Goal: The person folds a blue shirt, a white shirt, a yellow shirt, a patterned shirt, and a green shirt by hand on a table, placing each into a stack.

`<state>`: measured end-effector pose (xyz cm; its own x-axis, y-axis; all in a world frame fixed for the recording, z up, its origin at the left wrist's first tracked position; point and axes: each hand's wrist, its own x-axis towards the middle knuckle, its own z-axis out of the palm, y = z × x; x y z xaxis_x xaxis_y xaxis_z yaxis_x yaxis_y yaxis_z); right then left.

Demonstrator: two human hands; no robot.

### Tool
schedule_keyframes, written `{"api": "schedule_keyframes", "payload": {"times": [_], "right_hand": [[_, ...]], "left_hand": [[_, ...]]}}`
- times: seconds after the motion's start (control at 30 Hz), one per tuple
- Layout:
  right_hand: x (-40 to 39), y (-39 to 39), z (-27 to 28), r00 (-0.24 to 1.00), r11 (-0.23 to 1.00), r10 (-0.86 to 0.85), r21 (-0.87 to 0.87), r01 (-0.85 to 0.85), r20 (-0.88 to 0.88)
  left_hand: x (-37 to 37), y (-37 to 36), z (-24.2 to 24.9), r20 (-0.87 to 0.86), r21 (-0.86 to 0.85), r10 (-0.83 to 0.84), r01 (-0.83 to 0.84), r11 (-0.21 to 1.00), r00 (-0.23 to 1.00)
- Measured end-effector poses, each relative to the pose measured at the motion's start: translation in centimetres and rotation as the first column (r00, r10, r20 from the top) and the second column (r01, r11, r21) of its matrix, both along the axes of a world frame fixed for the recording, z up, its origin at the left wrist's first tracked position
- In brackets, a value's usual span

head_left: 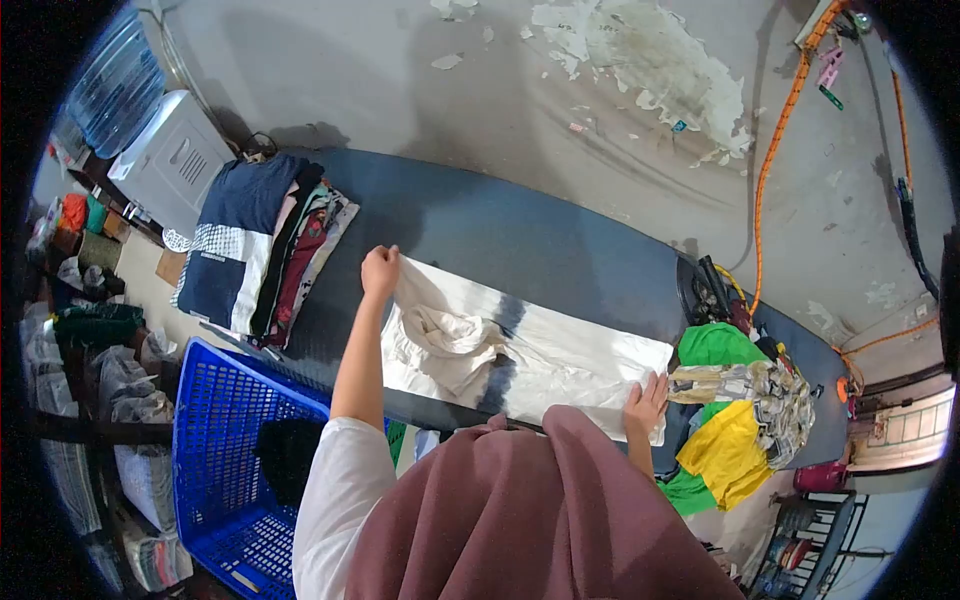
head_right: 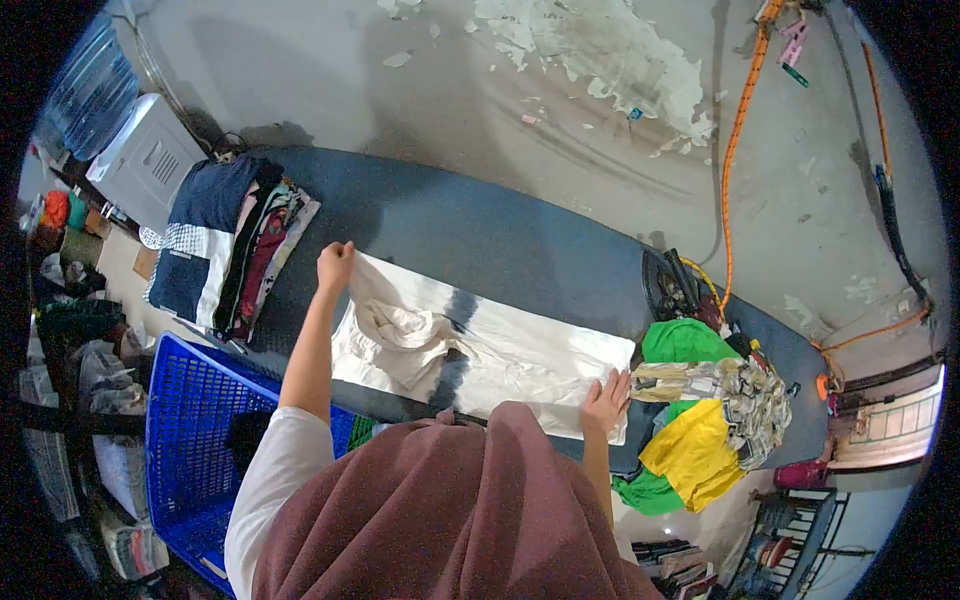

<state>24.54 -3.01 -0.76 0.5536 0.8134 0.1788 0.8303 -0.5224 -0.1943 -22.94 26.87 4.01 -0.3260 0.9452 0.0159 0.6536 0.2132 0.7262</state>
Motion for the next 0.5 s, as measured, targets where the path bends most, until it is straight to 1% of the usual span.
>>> {"api": "schedule_keyframes", "payload": {"times": [0.03, 0.07, 0.17, 0.2, 0.27, 0.3, 0.37, 0.47, 0.5], "right_hand": [[0.0, 0.0, -0.2, 1.000, 1.000, -0.007, -0.004, 0.007, 0.010], [0.1, 0.1, -0.4, 1.000, 1.000, -0.017, -0.008, 0.017, 0.021], [-0.3, 0.2, 0.3, 0.999, 0.999, -0.033, -0.028, 0.033, 0.016], [-0.3, 0.1, 0.3, 0.999, 0.999, -0.033, -0.024, 0.033, 0.017], [-0.2, 0.2, 0.1, 0.999, 0.999, -0.032, -0.017, 0.032, 0.018], [-0.3, 0.2, 0.1, 1.000, 1.000, -0.022, -0.007, 0.022, 0.015], [-0.2, 0.1, 0.1, 1.000, 1.000, -0.005, 0.014, 0.004, 0.011], [-0.2, 0.1, 0.3, 1.000, 1.000, -0.009, 0.013, 0.009, -0.006], [-0.2, 0.0, 0.2, 1.000, 1.000, -0.003, 0.020, 0.003, -0.004]], "left_hand": [[0.4, -0.3, 0.0, -0.010, 0.032, 0.029, -0.029, 0.999, 1.000], [0.8, -0.6, -0.2, -0.039, 0.137, 0.016, -0.011, 0.991, 0.999], [3.1, -2.4, 1.9, 0.014, 0.244, -0.160, 0.152, 0.958, 0.987], [3.7, -3.1, 2.0, 0.017, 0.186, -0.297, 0.288, 0.939, 0.955], [4.5, -4.6, 2.2, 0.046, 0.073, -0.547, 0.543, 0.836, 0.836], [4.5, -5.3, 2.6, 0.042, -0.082, -0.607, 0.608, 0.789, 0.794], [4.7, -6.5, 3.1, 0.067, -0.383, -0.717, 0.681, 0.624, 0.694], [3.3, -7.0, 1.6, -0.159, -0.366, -0.742, 0.659, 0.657, 0.651], [3.1, -7.3, 2.3, -0.173, -0.319, -0.708, 0.641, 0.698, 0.685]]}}
